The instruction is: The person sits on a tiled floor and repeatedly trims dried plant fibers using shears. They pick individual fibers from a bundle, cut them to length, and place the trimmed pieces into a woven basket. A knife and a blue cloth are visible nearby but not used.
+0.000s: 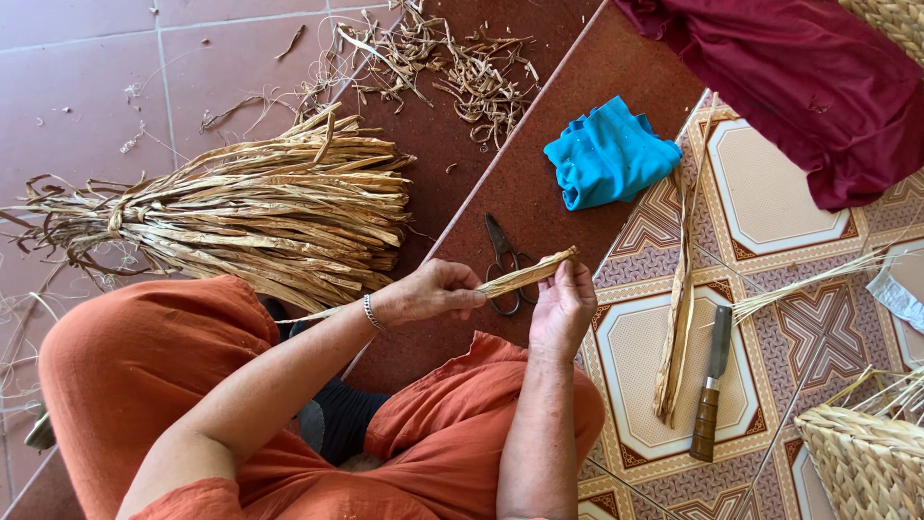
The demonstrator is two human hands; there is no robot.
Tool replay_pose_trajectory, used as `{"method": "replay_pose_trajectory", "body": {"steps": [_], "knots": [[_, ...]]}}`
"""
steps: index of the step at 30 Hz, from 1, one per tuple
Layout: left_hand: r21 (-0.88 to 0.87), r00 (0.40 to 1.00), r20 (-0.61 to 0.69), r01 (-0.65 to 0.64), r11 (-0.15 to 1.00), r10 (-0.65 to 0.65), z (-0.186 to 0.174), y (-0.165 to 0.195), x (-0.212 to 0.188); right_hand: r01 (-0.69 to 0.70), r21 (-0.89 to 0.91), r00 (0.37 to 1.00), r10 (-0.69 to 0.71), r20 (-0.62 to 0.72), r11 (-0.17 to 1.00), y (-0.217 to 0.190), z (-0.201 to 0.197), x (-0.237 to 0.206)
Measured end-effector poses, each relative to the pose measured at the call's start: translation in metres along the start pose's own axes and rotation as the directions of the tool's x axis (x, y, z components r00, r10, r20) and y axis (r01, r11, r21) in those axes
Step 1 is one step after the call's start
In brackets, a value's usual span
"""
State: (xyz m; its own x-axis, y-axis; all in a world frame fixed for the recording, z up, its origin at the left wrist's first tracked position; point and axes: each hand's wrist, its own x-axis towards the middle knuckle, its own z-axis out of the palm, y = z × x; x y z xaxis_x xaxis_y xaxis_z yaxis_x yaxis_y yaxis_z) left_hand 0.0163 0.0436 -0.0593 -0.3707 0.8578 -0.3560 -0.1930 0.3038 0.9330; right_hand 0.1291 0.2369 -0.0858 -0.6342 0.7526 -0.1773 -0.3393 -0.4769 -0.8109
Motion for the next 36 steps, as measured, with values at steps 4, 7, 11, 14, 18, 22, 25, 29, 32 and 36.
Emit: {"method": "replay_pose_trajectory", "body": {"steps": [4,7,11,14,18,22,25,29,32,36], "knots": [[0.028,0.997,-0.055,0.05,0.998,-0.048,-0.003,-0.012,-0.002,-0.025,0.004,0.998,0.025,0.056,1.0,-0.001,-0.002,0.004],[-0.001,0.996,-0.077,0.039,0.999,-0.039,-0.001,-0.018,-0.001,-0.007,-0.129,0.989,0.026,0.146,0.992,0.0,-0.006,0.007],[0.157,0.982,-0.018,-0.185,0.97,0.191,0.009,-0.016,0.004,0.076,-0.154,0.974,-0.04,0.224,0.985,-0.006,-0.003,0.004],[0.07,0.958,-0.068,-0.273,0.959,0.278,0.021,-0.005,0.018,0.093,-0.248,0.965,-0.027,0.26,0.964,-0.012,0.012,-0.007],[0.132,0.945,-0.22,-0.217,0.967,0.242,0.032,0.02,0.038,0.047,-0.351,0.97,0.042,0.241,0.935,-0.021,0.033,-0.014],[0.132,0.961,-0.232,-0.124,0.983,0.153,0.039,0.038,0.043,0.0,-0.347,0.971,0.083,0.224,0.938,-0.018,0.031,-0.01],[0.129,0.974,-0.209,-0.055,0.99,0.082,0.045,0.041,0.043,-0.118,-0.163,0.982,0.139,0.124,0.98,-0.005,0.019,-0.002],[0.064,0.988,-0.152,-0.003,0.998,0.012,0.048,0.033,0.041,-0.199,-0.149,0.979,0.204,0.016,0.969,0.005,0.0,0.013],[0.155,0.998,-0.059,0.038,0.987,-0.029,0.054,0.021,0.03,-0.214,-0.155,0.974,0.198,-0.11,0.964,0.002,-0.015,0.032],[0.116,0.999,-0.045,0.022,0.993,-0.017,0.057,0.009,0.015,-0.203,0.0,0.955,0.198,-0.222,0.979,0.013,-0.032,0.048]]}}
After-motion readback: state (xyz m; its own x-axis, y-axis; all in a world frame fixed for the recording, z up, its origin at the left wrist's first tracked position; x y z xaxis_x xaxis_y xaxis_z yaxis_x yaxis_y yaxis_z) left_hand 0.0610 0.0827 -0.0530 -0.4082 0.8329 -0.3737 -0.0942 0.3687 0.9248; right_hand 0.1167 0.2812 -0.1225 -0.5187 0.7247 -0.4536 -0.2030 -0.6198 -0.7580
